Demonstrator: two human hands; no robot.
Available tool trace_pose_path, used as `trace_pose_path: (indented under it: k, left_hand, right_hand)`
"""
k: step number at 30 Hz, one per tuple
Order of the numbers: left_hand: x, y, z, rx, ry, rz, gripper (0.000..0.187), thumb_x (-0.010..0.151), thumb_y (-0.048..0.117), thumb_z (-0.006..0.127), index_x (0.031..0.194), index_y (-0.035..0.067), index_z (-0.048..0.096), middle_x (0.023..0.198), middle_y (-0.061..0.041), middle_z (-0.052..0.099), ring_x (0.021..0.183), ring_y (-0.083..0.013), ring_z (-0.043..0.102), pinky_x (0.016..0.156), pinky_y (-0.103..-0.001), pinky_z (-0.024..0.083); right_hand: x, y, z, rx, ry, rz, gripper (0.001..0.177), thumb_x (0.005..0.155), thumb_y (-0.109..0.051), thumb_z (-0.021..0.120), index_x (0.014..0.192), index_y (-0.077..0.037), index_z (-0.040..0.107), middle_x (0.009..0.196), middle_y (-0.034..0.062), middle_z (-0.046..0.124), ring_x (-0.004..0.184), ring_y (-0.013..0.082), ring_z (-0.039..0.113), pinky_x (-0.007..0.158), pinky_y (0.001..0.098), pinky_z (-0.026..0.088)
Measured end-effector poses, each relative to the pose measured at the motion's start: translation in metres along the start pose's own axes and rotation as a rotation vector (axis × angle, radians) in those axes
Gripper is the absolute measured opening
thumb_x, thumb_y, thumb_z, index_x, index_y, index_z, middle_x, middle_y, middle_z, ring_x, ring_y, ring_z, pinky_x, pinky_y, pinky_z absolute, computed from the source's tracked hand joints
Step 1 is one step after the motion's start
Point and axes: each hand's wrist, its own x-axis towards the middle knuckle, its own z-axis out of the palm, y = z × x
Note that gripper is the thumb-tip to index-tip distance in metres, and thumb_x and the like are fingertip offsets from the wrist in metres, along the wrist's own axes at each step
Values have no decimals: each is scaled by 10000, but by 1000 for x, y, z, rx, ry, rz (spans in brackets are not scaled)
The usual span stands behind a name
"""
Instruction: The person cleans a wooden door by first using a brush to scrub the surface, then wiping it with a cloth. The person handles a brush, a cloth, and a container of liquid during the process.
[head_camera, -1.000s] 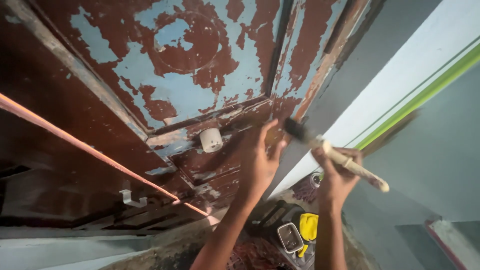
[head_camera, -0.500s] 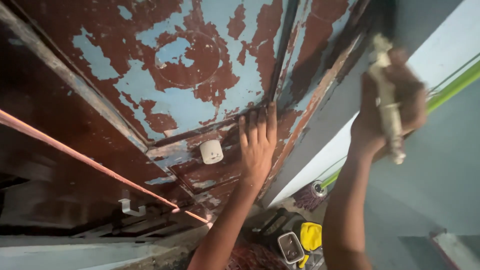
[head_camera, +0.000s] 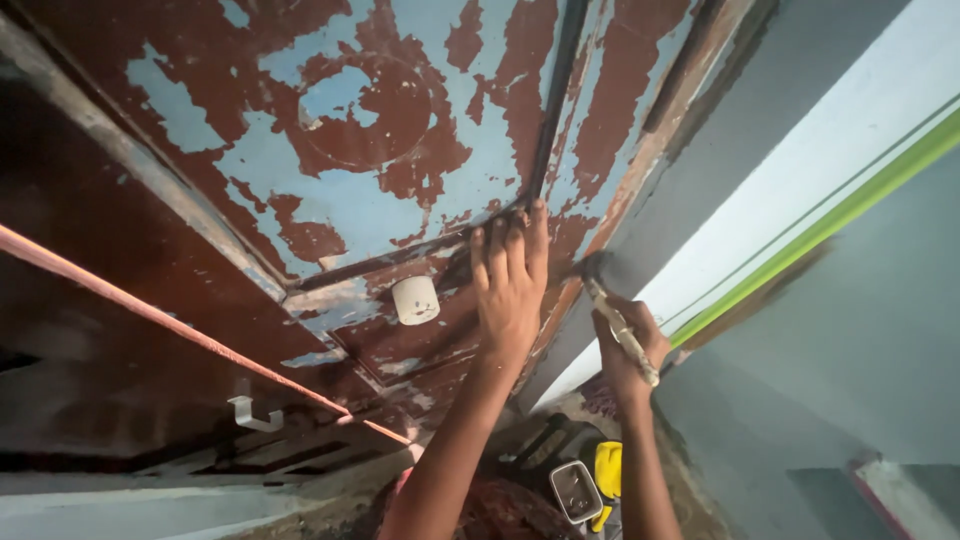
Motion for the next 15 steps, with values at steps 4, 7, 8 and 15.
trace_pose_path:
  k: [4, 7, 8, 15]
  left_hand:
    - [3, 0, -4, 18, -20, -1, 647, 1067, 222, 634, 1621, 80, 332, 1372, -87, 583, 1318, -241, 560, 1257, -477, 367]
    - [2, 1, 1, 62, -4, -3, 662, 1059, 201, 634, 1630, 88, 319, 1386, -73, 579, 1327, -234, 553, 1269, -473, 361]
    - [3, 0, -2, 64, -5, -6, 662, 1059, 201, 634, 1630, 88, 319, 1386, -73, 579, 1327, -234, 553, 1269, -473, 361]
    - [5, -3, -7, 43, -43, 26, 691, 994, 188, 642, 1610, 86, 346, 1368, -65, 586, 1317, -230, 557, 1257, -480, 364]
  right_hand:
    - [0, -19, -2, -44, -9, 70, 225, 897, -90, 796, 1104, -25, 735, 915, 89, 753, 809, 144, 694, 738, 281, 546]
    - [20, -34, 3, 76, 131, -22, 200, 932, -91, 784, 1107, -18, 721, 947, 86, 736, 840, 136, 687, 732, 279, 541]
    - [30, -42, 1, 77, 127, -24, 200, 932, -91, 784, 1107, -18, 721, 947, 86, 736, 840, 136, 687, 732, 279, 541]
    - [102, -87, -3, 324, 361, -326, 210, 1033, 24, 815, 1140, -2, 637, 1117, 82, 668, 985, 141, 674, 793, 256, 567]
